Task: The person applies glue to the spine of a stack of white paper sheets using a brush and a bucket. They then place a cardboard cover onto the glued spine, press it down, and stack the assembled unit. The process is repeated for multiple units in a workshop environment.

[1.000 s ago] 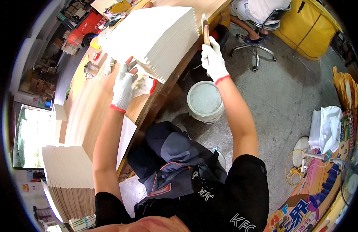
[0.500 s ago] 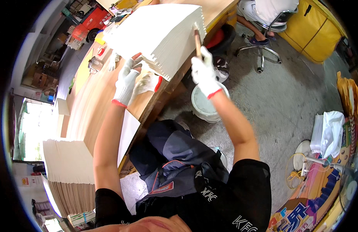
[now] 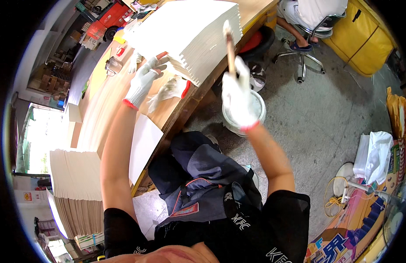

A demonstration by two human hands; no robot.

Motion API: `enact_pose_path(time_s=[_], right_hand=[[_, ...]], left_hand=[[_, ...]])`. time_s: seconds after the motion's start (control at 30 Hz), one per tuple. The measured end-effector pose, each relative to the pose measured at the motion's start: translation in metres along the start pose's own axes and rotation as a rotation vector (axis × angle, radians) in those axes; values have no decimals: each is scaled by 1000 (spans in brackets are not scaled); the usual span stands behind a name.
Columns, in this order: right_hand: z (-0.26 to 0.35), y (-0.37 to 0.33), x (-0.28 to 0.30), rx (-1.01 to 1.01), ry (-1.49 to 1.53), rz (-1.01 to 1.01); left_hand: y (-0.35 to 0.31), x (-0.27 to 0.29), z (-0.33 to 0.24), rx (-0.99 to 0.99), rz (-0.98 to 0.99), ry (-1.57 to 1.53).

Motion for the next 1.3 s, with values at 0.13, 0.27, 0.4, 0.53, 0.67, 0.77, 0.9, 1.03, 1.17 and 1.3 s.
enact_pose_path(time_s=[0.13,0.27,0.4,0.53,0.67,0.77,0.9,1.03,1.17,1.3], right_hand=[[12,48,-11,-105,-99,-17],[-38,-26,-31,250,-460,141],[-41,-97,-26,133,-638,393],[-7,-43,2,262,-517,185],[21,54,25,-81,-18,101],[-9,35,4,-133,-72,8],[-44,-65,-5,95,-602,348],[-43,-78,14,85,-303,389],[-3,-13,-6,153,-471,90],[-37,-58,-26,171,-564,197]], left_hand=[[5,-1,5,13,-18,-41],[7,1,8,-12,7,-33],[1,2,9,25,-4,-63],[1,3,1,14,20,12],[6,1,3,37,2,-22],[9,3,6,13,8,-31],[7,3,5,39,-4,-56],[4,7,6,47,-7,-36],[7,5,3,33,28,7],[9,5,6,35,43,19]])
Point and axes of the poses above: each hand's wrist, its own y-axis towards the middle knuckle, its own x-axis out of the back of the hand, z = x × y, the point moved 2 cm from there along y, towards the middle knuckle, and after that the axes turned 1 degree about -x, right-handed, at the moved point
